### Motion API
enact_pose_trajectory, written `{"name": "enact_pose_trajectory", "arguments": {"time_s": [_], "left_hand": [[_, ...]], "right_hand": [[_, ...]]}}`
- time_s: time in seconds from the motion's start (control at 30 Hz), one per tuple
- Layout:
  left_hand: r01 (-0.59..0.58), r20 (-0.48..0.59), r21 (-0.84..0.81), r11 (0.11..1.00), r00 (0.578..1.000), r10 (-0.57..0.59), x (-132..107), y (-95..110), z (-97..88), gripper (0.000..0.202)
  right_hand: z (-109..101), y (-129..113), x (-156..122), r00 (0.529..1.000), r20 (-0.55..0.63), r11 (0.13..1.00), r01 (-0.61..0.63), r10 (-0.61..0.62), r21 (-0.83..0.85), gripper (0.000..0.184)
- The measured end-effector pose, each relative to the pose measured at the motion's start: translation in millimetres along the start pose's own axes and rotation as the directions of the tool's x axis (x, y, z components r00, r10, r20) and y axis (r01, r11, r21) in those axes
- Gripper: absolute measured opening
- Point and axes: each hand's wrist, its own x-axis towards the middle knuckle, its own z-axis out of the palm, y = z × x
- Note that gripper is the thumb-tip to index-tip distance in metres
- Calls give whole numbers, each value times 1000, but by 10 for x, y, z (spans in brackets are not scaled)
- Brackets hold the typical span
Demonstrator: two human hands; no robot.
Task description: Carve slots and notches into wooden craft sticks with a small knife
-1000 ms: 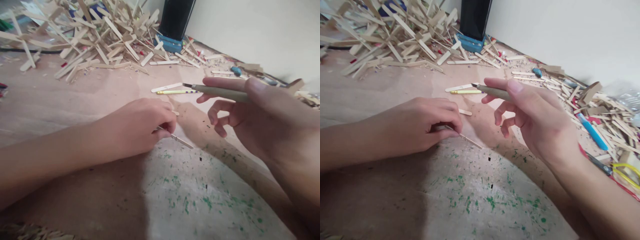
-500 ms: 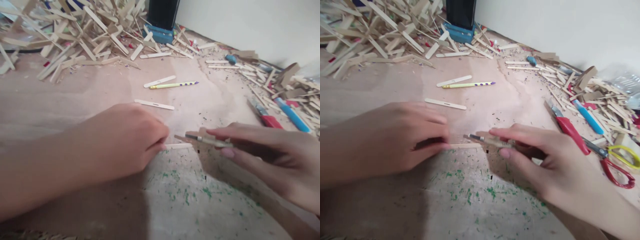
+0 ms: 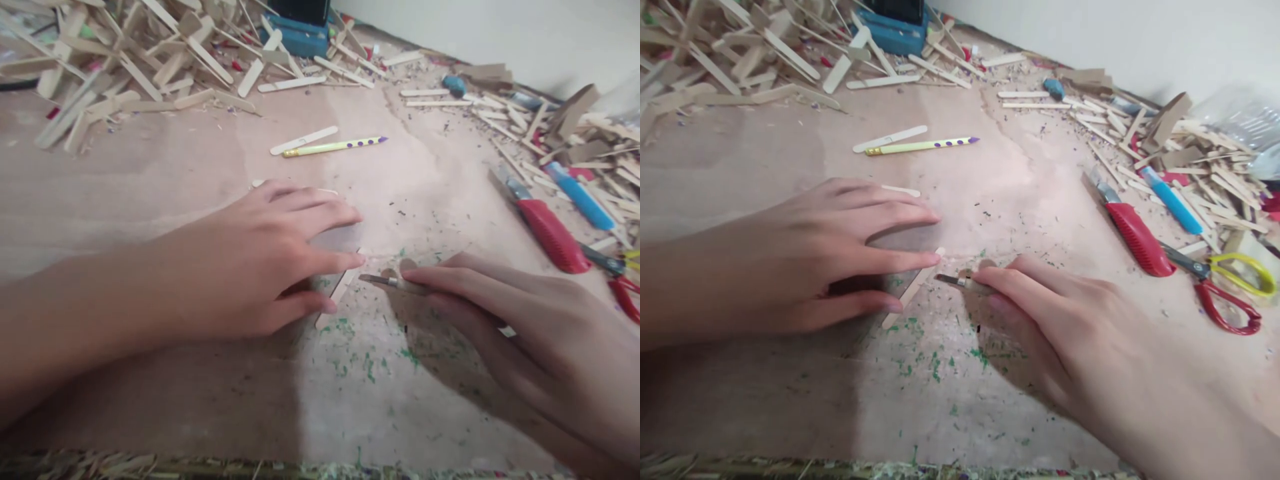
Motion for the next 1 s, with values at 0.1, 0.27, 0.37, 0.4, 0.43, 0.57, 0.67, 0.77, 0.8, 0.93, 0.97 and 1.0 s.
{"name": "enact_pose_trajectory", "arguments": {"time_s": [0.1,0.27,0.37,0.4,0.43,0.57,0.67,0.77,0.8,0.93,0.97,1.0], "left_hand": [[50,-31,-36,998,998,-51,-1,58,48,40],[70,-47,-87,994,996,-74,19,140,69,36],[96,-38,-67,993,994,-99,40,137,71,37],[105,-32,-51,993,994,-107,45,133,73,38],[111,-27,-36,993,993,-112,49,130,75,40],[118,-37,9,993,992,-117,52,128,78,41],[112,-39,49,992,993,-111,54,139,69,39],[115,-35,57,992,993,-114,63,149,60,39],[122,-32,51,991,992,-121,66,151,59,40],[141,-34,22,990,990,-140,77,158,63,38],[146,-37,13,989,989,-146,79,159,66,37],[155,-40,1,988,987,-155,82,161,69,35]], "right_hand": [[21,-24,-24,999,36,1000,18,-18,-3,31],[42,-16,-62,996,70,998,53,-54,20,42],[54,-19,-38,995,69,997,70,-72,33,40],[59,-25,-24,996,64,997,66,-68,37,40],[64,-30,-10,996,62,998,58,-61,39,40],[92,-36,8,995,45,995,85,-88,49,34],[126,-23,-23,994,50,995,92,-95,44,34],[162,-20,-69,996,41,997,79,-79,14,37],[171,-23,-82,996,36,997,83,-83,0,38],[199,-47,-123,995,8,993,104,-104,-56,42],[204,-55,-130,995,5,993,103,-103,-60,42],[209,-65,-136,995,4,993,98,-98,-62,42]]}}
